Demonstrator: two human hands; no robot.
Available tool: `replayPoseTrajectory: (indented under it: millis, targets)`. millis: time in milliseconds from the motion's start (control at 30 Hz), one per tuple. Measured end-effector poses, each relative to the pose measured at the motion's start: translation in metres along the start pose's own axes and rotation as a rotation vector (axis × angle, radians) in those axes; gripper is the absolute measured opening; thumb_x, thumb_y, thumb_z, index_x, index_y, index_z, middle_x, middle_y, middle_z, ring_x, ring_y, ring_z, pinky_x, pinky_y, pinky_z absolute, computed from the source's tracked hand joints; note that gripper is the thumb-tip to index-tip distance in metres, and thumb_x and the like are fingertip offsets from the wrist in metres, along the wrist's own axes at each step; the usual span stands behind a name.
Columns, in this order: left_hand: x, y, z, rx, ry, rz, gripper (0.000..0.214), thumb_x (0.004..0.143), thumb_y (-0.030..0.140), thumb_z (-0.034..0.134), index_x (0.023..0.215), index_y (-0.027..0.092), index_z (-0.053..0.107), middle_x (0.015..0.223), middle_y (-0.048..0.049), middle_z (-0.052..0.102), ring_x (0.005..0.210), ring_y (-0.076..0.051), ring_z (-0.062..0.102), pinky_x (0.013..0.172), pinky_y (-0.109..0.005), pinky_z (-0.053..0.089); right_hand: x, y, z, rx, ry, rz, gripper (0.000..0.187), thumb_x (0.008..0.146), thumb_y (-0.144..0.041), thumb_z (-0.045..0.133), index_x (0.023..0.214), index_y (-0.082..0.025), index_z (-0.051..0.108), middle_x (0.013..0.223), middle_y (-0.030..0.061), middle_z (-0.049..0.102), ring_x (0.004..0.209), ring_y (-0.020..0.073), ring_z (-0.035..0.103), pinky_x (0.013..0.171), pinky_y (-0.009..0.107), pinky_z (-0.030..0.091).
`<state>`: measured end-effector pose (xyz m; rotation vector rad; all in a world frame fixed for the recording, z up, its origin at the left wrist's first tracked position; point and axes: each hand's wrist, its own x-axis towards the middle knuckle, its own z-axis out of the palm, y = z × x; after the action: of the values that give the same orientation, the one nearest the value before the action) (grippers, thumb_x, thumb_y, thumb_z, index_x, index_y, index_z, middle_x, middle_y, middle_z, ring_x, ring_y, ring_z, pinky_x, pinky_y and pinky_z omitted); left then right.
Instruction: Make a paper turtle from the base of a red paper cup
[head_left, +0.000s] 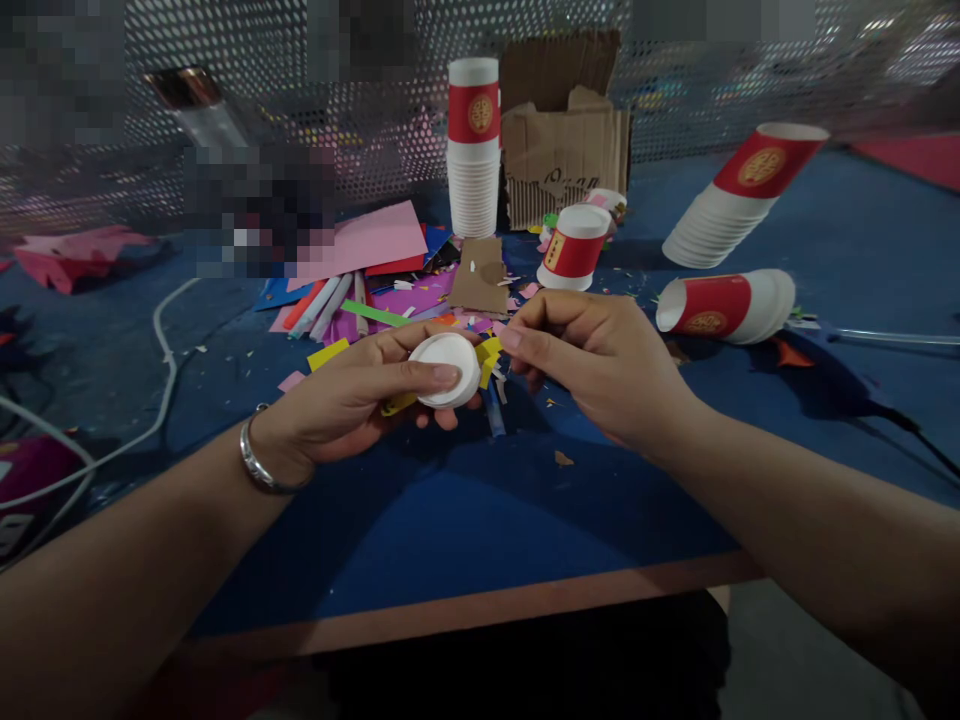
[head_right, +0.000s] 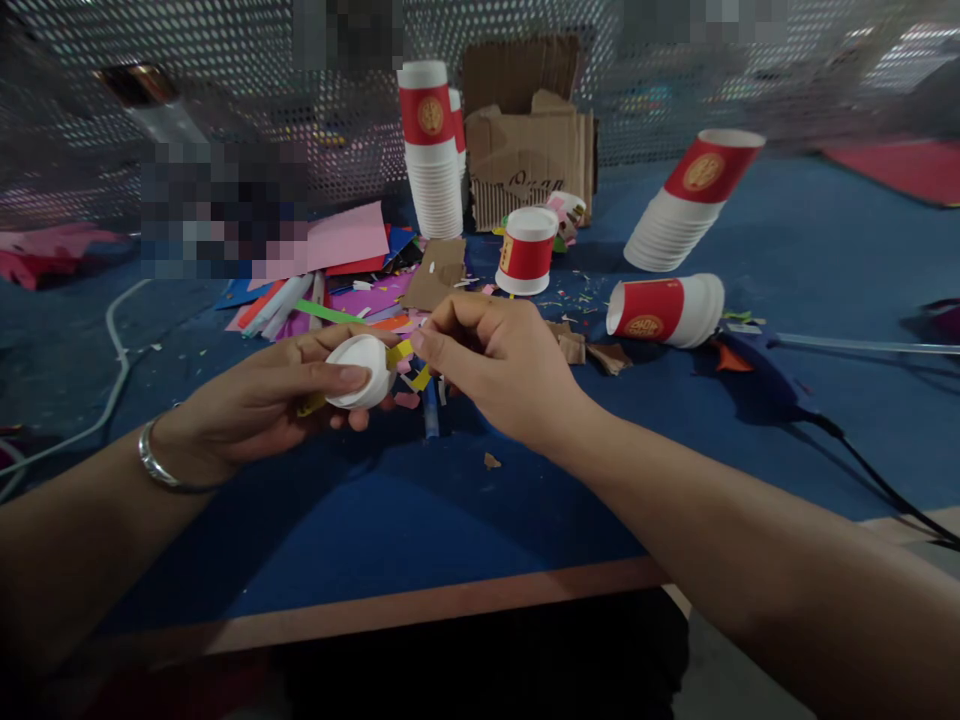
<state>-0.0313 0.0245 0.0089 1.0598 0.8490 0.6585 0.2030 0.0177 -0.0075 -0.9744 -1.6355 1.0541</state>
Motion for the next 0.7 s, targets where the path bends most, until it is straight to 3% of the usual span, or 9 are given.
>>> replayPoseTrajectory:
  millis: [233,567,700]
  targets:
    - [0.0002,-0.0008,-0.0027,0.038,0.059,0.01,0.037,0.075,0.024,0.097,0.106,0.018,0.077,0.088,-0.004,0.081,0.064,-0.014,0.076,0.055,-0.017,0.059,-0.0014,-0.0007,0.0002,-0.032,0.0,0.019,0.026,0.098,-0.028,0.073,0.075,-0.02,0.063,0.068,-0.002,0.062,0.059,0.0106,0.055,0.057,0.028,0.045]
    - [-0.0003,-0.0016,-0.0017,0.047,0.052,-0.008,0.035,0.078,0.022,0.095,0.106,0.019,0.074,0.087,-0.0045,0.081,0.061,-0.015,0.075,0.051,-0.017,0.055,-0.0007,0.0008,0.0016,-0.043,0.025,0.037,0.023,0.096,-0.023,0.07,0.074,-0.02,0.066,0.066,-0.0016,0.062,0.057,0.0108,0.054,0.056,0.028,0.044]
    - [0.0,-0.0017,-0.0022,0.049,0.023,-0.014,0.036,0.077,0.024,0.096,0.106,0.02,0.076,0.089,-0.0052,0.082,0.062,-0.015,0.076,0.051,-0.016,0.054,0.0,0.0021,0.0037,-0.044,-0.023,0.039,0.022,0.095,-0.026,0.071,0.074,-0.02,0.065,0.066,-0.0019,0.061,0.058,0.0107,0.054,0.055,0.027,0.044]
